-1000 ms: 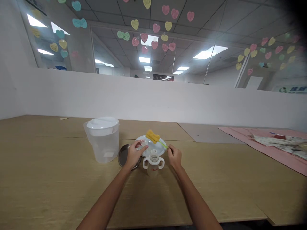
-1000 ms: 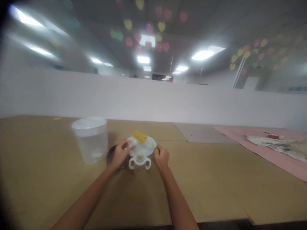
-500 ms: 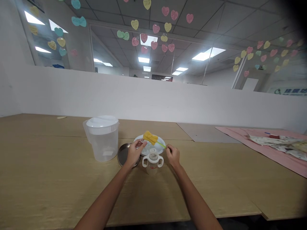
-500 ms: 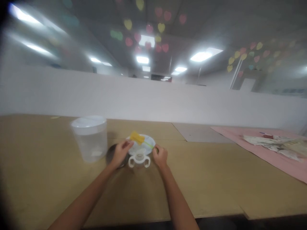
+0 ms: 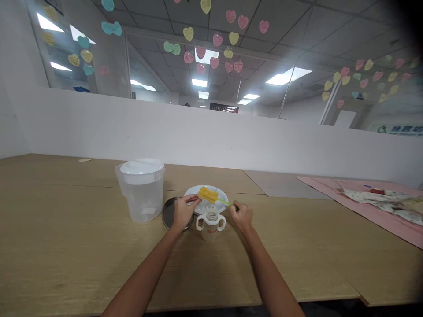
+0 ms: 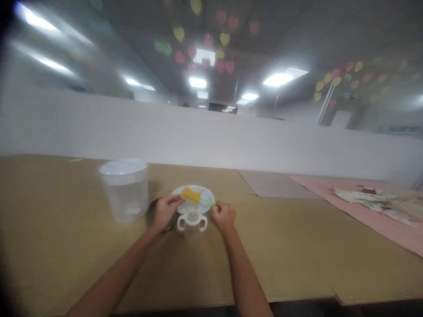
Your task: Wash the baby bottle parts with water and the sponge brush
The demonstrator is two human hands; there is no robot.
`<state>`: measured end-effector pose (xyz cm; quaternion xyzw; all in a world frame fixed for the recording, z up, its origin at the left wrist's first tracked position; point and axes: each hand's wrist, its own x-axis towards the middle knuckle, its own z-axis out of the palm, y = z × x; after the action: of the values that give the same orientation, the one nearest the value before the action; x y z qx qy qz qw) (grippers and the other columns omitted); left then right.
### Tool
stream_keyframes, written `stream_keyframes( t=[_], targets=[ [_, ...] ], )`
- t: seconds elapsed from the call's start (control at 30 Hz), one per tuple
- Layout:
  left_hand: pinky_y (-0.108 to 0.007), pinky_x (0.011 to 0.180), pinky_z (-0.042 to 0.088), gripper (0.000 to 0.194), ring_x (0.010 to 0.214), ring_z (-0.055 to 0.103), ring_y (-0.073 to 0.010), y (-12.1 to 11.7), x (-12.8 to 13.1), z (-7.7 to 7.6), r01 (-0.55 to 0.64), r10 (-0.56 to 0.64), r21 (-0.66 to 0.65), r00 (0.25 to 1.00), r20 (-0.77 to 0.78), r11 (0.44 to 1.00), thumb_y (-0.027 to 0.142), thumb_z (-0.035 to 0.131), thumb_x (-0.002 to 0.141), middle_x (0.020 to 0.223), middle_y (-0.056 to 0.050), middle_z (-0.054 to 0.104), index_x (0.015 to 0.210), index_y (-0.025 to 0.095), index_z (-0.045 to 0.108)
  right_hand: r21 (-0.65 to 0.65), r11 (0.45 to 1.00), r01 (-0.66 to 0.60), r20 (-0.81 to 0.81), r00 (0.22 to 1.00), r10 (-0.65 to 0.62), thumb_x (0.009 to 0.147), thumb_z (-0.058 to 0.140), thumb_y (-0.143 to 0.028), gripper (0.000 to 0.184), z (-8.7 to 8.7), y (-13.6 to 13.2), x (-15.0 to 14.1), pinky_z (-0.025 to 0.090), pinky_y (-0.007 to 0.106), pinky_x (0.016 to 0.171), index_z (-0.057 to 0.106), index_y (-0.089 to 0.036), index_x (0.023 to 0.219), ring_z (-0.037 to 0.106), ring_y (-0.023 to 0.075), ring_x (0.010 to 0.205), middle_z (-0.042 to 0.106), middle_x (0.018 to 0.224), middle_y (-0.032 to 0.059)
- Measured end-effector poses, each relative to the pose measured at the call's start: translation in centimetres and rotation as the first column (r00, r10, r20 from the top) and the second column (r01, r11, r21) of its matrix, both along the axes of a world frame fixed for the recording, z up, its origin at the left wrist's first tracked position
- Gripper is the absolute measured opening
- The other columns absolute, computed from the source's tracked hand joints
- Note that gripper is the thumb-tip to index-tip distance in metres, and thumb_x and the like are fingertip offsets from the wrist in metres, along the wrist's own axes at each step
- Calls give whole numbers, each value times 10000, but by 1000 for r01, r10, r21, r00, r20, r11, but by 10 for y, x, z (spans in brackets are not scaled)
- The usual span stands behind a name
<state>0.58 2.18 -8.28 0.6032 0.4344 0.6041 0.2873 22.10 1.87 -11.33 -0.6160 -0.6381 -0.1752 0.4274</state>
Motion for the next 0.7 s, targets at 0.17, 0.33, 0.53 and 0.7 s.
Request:
stream_keyframes(
  t=[0.17, 0.33, 0.53, 0.7],
  targets=[
    [-285, 733, 474, 223, 769, 626, -175, -1, 1, -1, 58, -55, 102, 998, -35, 993, 344, 534, 741, 773, -46, 683, 777, 158, 652, 39, 999, 25, 1, 1000, -25, 692, 340, -268, 302, -3, 2, 4, 144, 230, 484, 495, -153, 461, 329, 89, 462, 449, 436, 11],
    [-232, 605, 466, 337, 603, 596, -117, -1, -3, 4, -96, 68, 150, 981, 182, 984, 425, 371, 835, 717, -30, 644, 866, 156, 571, -8, 997, 82, -72, 994, -83, 707, 349, -283, 298, -2, 3, 1, 157, 222, 479, 539, -152, 518, 358, 90, 463, 478, 459, 9],
    [-237, 548, 431, 356, 564, 554, -126, 15, -29, -3, -446, 443, 99, 895, 49, 889, 480, 455, 778, 788, -39, 637, 888, 163, 575, 6, 1000, 20, -227, 974, -18, 718, 425, -299, 260, -2, 6, -5, 303, 218, 543, 632, -154, 780, 504, 129, 570, 606, 629, 29],
    [-289, 680, 430, 233, 782, 589, -194, 27, -43, -17, -544, 505, 51, 734, -454, 837, 342, 450, 801, 898, -82, 613, 842, 156, 585, 132, 940, -314, -582, 743, 330, 703, 528, -375, 293, -5, 19, -5, 430, 268, 684, 666, -143, 815, 576, 178, 761, 658, 838, 80]
  ],
)
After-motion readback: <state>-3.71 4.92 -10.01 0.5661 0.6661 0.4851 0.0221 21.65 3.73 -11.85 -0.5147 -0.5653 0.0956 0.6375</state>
